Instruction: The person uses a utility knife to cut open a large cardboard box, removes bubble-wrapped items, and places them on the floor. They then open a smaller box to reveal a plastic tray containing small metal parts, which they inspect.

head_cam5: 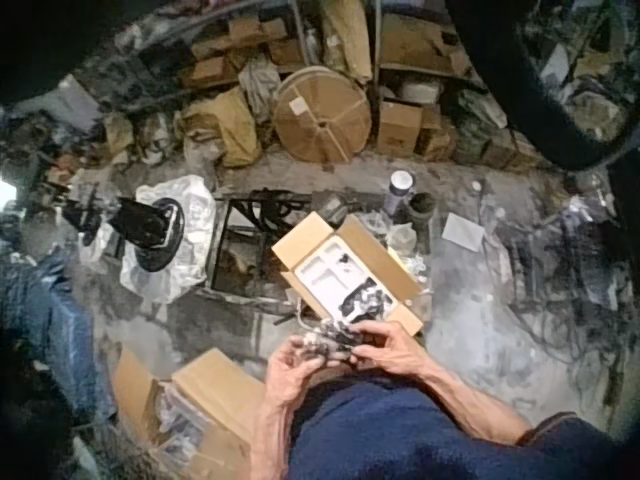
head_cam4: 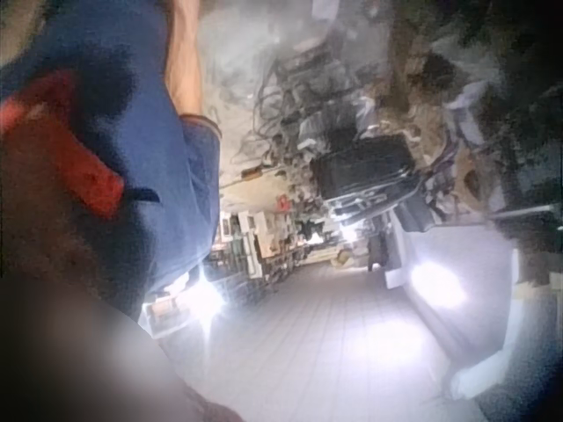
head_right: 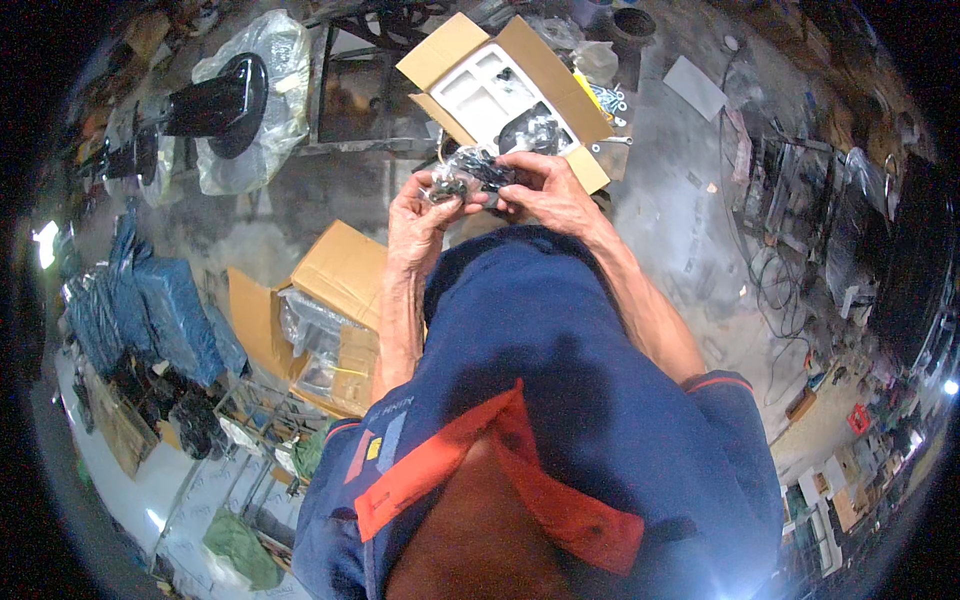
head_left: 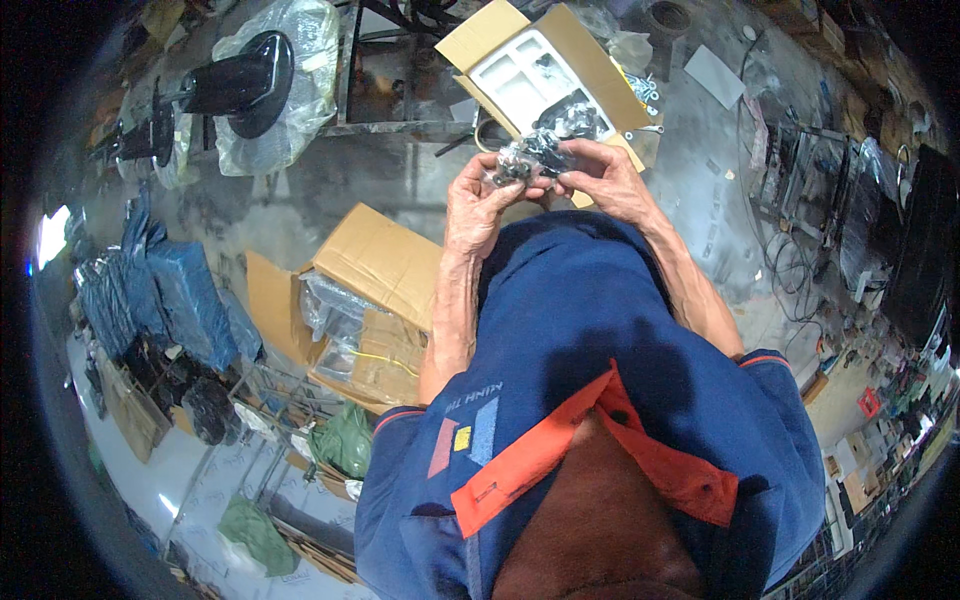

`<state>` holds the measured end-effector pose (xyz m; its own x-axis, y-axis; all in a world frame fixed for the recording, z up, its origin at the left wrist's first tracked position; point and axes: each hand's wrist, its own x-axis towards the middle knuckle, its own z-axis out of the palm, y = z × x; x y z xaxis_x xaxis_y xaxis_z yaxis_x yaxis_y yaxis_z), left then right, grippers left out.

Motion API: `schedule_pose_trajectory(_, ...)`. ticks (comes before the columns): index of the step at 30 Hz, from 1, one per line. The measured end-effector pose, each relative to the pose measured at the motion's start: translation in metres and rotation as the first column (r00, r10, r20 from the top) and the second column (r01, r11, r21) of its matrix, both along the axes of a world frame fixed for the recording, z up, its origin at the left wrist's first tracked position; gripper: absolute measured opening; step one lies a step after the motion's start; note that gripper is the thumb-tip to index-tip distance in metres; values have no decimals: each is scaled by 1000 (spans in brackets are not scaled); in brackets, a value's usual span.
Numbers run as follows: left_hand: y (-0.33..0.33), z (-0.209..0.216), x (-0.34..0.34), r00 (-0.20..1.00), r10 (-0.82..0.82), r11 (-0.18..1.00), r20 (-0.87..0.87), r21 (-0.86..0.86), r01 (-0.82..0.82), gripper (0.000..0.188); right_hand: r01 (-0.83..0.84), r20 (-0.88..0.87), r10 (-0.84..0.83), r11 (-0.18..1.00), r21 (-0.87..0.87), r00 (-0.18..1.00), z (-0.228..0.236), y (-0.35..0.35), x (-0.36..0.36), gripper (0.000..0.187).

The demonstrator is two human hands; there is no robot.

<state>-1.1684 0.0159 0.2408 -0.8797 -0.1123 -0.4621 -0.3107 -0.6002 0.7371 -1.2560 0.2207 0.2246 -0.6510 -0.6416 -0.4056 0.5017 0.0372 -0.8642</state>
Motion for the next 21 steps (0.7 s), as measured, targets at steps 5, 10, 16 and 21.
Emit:
schedule_pose_trajectory(5,1,1,-1,998,1,1000,-70,-29,-3,28,22,-80,-16,997,75,997,7,-4,-1,33)
schedule_pose_trajectory(10,-5,1,0,999,41,999,-35,-33,-42,14,25,-97,-19,998,59,995,7,-7,-2,30)
schedule_pose_trajectory(16,-8,2,1,997,72,996,-36,-56,-74,17,7,-167,7,996,85,986,4,-4,-3,28)
schedule_pose_trajectory(21,-10,8,2,998,60,996,-16,-59,-60,18,10,-134,-2,998,56,991,10,-6,-4,30)
